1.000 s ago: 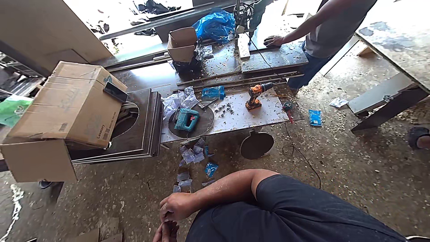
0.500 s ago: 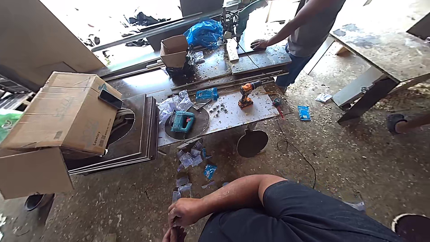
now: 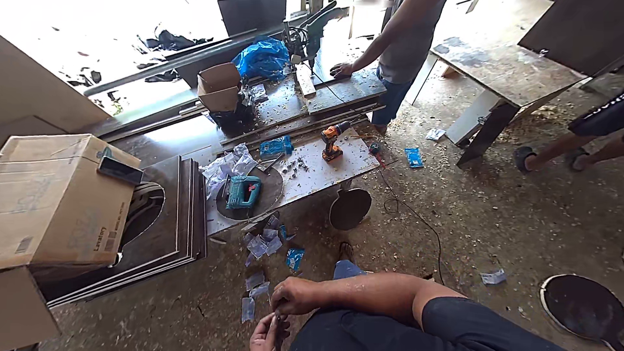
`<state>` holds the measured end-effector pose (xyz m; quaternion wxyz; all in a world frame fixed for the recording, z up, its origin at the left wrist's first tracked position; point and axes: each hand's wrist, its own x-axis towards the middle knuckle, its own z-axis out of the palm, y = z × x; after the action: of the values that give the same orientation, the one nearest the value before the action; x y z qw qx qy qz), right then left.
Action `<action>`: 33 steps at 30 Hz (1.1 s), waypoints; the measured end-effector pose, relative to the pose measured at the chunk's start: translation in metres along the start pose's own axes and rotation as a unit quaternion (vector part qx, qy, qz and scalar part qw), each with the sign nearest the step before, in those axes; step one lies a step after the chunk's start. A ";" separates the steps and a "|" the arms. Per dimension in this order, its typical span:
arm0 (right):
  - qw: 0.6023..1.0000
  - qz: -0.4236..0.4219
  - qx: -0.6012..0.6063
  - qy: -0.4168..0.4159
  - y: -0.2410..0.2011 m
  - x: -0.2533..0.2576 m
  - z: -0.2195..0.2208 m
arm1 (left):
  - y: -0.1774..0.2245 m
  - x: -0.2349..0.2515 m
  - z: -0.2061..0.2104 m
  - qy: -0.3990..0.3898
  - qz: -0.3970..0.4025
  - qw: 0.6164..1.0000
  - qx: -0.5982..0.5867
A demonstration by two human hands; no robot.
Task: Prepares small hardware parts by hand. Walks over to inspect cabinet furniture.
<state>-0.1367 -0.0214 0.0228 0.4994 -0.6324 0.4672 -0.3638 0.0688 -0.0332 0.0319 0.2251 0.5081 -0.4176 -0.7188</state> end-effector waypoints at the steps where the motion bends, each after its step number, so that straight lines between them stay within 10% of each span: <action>1: 1.000 -0.001 0.000 0.013 0.006 -0.006 -0.019 | 0.004 0.013 0.013 -0.010 -0.010 1.000 0.015; 11: 0.965 0.176 -0.034 0.191 0.066 -0.112 -0.229 | 0.047 0.160 0.160 -0.088 -0.030 0.995 0.044; 18: 0.923 0.270 0.022 0.273 0.075 -0.113 -0.293 | 0.064 0.231 0.241 -0.165 -0.101 0.977 0.093; 23: 0.917 0.178 0.039 0.354 0.078 -0.096 -0.322 | 0.082 0.300 0.283 -0.328 -0.111 0.921 0.178; 27: 0.831 0.341 0.026 0.439 0.080 -0.118 -0.356 | 0.114 0.364 0.322 -0.447 -0.107 0.859 0.225; 33: 0.804 0.392 0.043 0.445 0.076 -0.075 -0.375 | 0.149 0.421 0.382 -0.577 -0.122 0.773 0.235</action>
<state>-0.5244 -0.0641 0.0382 0.3638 -0.1423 0.8298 -0.3986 -0.4583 -0.2878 -0.0211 -0.2739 0.0820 -0.5595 -0.7779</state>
